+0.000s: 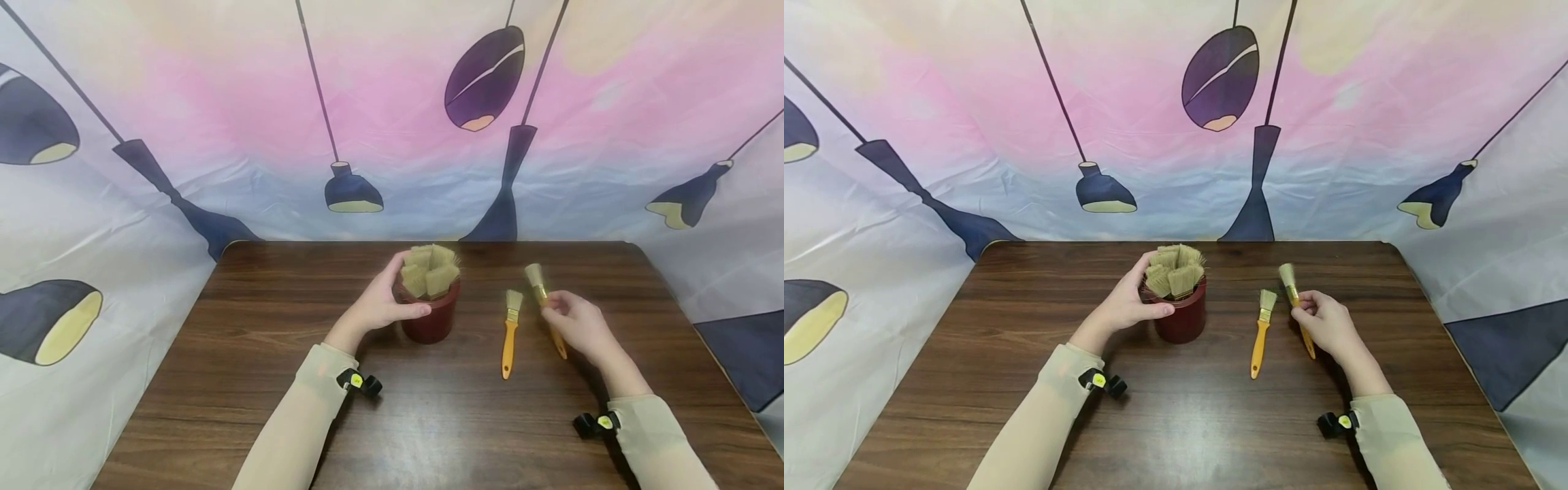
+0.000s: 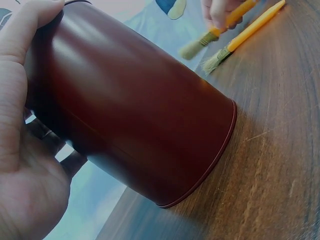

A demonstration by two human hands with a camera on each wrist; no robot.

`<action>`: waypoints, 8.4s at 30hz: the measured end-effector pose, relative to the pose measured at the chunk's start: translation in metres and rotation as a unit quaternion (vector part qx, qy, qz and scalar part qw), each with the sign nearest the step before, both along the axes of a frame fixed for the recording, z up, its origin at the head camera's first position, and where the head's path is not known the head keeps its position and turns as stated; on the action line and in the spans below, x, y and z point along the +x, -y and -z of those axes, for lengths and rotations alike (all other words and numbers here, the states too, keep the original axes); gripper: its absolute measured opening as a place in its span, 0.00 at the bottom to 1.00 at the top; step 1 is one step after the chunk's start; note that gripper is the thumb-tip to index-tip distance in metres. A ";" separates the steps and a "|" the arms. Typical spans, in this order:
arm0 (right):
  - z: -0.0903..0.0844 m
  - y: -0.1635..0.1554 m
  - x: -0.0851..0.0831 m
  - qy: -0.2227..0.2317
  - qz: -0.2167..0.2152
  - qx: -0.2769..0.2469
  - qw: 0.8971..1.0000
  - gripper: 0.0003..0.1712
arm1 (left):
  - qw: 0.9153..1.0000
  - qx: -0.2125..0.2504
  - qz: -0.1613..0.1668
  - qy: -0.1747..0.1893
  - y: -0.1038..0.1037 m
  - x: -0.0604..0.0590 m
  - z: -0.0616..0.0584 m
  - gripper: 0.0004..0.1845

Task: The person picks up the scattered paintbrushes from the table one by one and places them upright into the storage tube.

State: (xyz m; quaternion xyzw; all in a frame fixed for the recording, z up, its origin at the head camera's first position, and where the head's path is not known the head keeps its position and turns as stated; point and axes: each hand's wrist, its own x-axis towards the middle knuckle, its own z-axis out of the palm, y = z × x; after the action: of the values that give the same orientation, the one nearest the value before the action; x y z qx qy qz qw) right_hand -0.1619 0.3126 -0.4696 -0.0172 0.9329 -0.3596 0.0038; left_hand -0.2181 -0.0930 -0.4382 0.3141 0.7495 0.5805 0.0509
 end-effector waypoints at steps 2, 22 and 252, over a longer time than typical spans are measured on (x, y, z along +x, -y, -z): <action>-0.003 0.002 0.000 -0.002 0.000 -0.013 1.000 0.26 | 1.000 0.001 0.001 0.001 0.000 0.000 0.000 0.52; -0.034 0.022 0.005 -0.076 0.012 -0.048 0.996 0.21 | 1.000 -0.005 -0.008 0.000 -0.001 0.000 -0.001 0.51; -0.091 0.155 -0.012 -0.266 -0.055 -0.174 0.947 0.08 | 1.000 -0.002 -0.009 -0.016 0.000 -0.004 0.005 0.54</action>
State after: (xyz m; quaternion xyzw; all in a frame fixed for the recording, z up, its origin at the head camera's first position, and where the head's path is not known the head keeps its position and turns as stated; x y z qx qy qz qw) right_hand -0.1737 0.1580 -0.3787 -0.1641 0.8205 -0.4981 -0.2274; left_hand -0.2219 -0.0926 -0.4436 0.3165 0.7539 0.5748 0.0347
